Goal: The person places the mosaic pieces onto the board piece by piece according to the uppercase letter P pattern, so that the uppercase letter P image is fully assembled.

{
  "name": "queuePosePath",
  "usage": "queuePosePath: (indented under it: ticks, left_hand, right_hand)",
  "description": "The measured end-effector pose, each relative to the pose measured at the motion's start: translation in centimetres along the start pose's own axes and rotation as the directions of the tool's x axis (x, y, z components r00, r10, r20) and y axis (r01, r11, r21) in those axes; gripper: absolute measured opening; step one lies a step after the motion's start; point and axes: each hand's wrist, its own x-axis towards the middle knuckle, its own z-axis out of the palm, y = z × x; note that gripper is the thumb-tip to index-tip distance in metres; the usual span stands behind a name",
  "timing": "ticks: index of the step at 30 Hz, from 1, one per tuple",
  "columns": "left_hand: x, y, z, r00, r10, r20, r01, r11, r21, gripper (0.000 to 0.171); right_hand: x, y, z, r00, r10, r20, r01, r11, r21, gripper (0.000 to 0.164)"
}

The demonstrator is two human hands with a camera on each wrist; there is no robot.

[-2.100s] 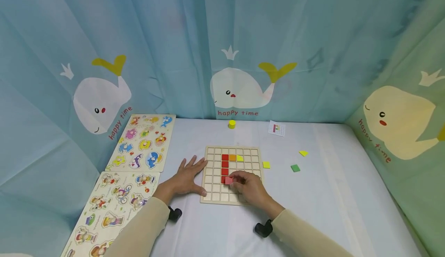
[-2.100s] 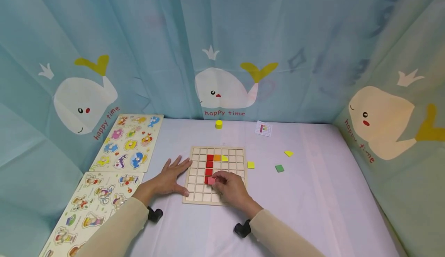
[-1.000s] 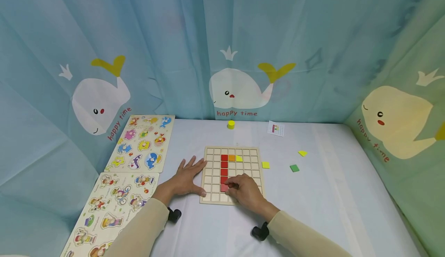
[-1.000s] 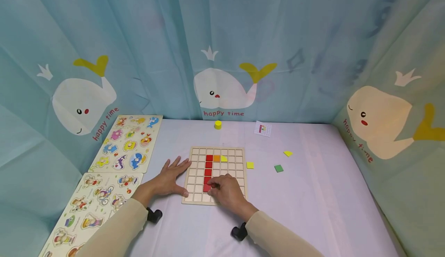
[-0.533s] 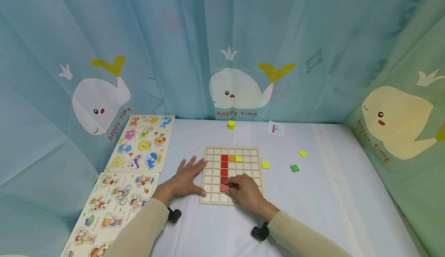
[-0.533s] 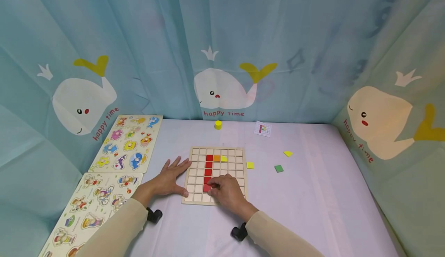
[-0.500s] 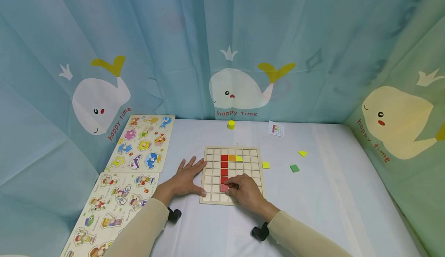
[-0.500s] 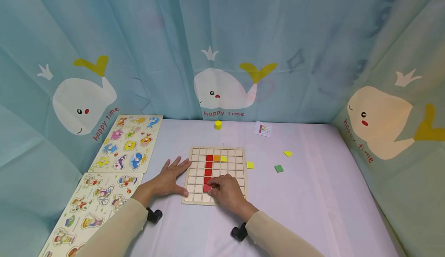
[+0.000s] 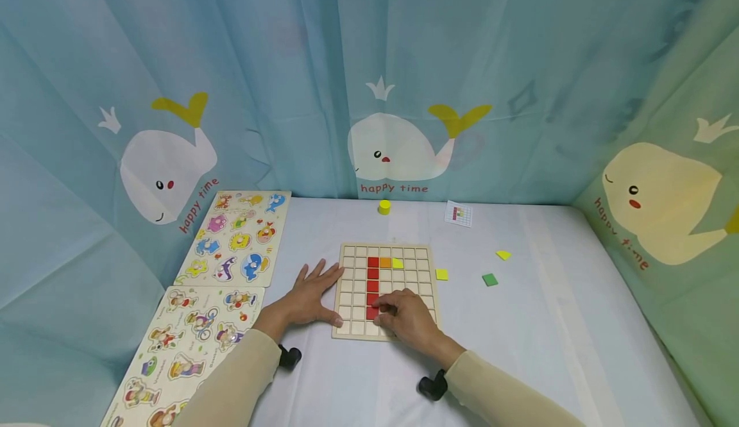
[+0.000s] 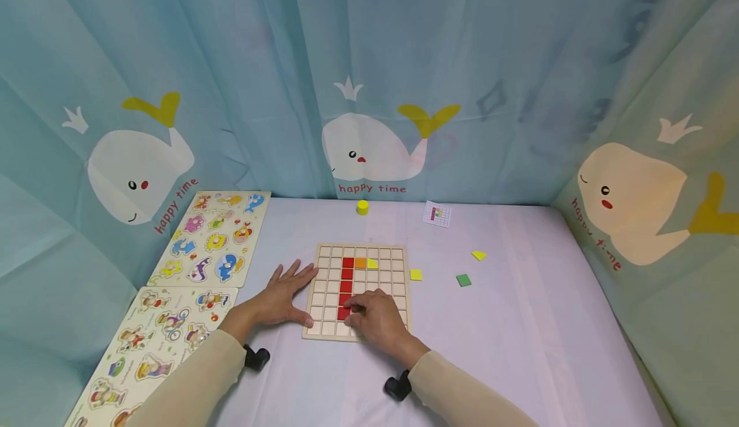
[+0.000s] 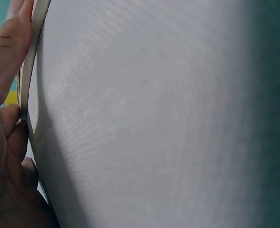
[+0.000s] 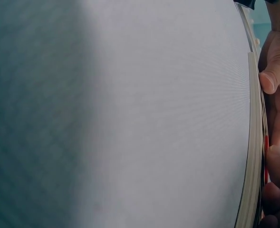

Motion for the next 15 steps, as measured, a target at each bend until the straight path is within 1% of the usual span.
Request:
queuePosePath:
  ticks: [5,11,15]
  left_hand:
    - [0.00,-0.04,-0.05,1.000,-0.001,0.008,0.001,1.000,0.004,0.119]
    - [0.11,-0.09,-0.02,1.000,-0.006,0.005,0.006,1.000,0.004,0.118]
    - [0.12,-0.10,-0.01,1.000,-0.009,0.002,0.009,1.000,0.005,0.118]
  right_hand:
    - [0.05,-0.11,-0.07,0.998,0.060,0.007,-0.060,0.998,0.024,0.020]
    - [0.15,-0.20,-0.28,0.991,0.135,-0.003,-0.134,0.987,0.092,0.020]
    - [0.23,-0.22,-0.50,0.987,0.164,-0.007,-0.161,0.978,0.131,0.020]
